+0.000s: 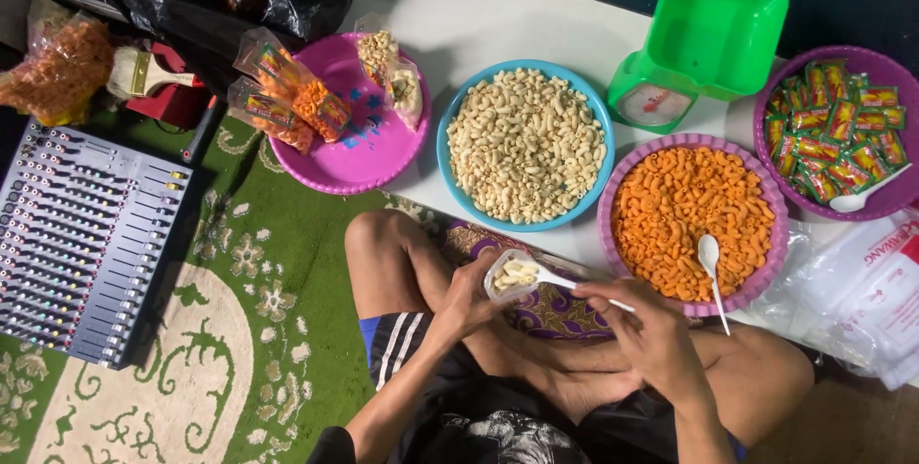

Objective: The person is manually packing small white snacks into small plastic bags using a spoon.

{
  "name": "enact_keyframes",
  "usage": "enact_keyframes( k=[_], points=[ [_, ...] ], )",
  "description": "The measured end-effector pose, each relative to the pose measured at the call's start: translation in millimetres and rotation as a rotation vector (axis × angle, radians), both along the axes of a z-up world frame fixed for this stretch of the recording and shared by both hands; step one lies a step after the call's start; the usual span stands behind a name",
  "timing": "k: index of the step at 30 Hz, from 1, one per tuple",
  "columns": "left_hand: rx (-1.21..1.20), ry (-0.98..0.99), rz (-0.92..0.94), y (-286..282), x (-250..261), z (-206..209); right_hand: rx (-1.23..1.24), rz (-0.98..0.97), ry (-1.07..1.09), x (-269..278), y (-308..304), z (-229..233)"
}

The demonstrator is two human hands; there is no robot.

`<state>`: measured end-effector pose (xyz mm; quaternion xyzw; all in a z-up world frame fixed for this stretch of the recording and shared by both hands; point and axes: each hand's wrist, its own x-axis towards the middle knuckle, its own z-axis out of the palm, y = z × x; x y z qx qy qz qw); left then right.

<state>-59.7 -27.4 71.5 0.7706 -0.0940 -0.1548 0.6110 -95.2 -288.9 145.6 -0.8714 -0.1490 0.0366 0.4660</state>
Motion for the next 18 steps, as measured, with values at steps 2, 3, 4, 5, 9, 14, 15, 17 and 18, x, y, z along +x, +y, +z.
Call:
enact_keyframes(
  k=[2,3,4,5,9,14,15,17,18],
  points=[
    [-0.012,-0.033,-0.024,-2.8,-5.9,0.6,-0.066,0.079,-0.073,-3.4,12.8,16.4],
    [-0.025,-0.06,-0.043,-3.4,-8.9,0.9,-0.133,0.165,-0.141,-4.6,19.8,24.5],
    [-0.023,-0.065,-0.044,-4.2,-11.1,3.7,-0.132,0.163,-0.145,-8.1,19.1,27.1],
    [-0.057,-0.057,-0.054,-5.1,-12.9,6.3,-0.121,0.156,-0.18,-11.1,18.1,29.5],
    [-0.056,-0.073,-0.056,-7.1,-20.6,1.0,-0.087,0.069,-0.235,-21.8,9.4,48.8],
    [-0.056,-0.111,-0.073,-10.2,-25.8,0.7,-0.127,0.103,-0.202,-31.9,5.5,49.5],
    [-0.031,-0.139,-0.063,-10.7,-26.8,0.1,-0.13,0.135,-0.187,-32.1,7.9,50.2],
    [-0.023,-0.145,-0.064,-12.5,-28.0,2.4,-0.128,0.124,-0.196,-36.6,6.7,50.2],
    [-0.018,-0.148,-0.063,-13.2,-28.5,3.2,-0.127,0.116,-0.201,-38.2,6.2,49.9]
  ],
)
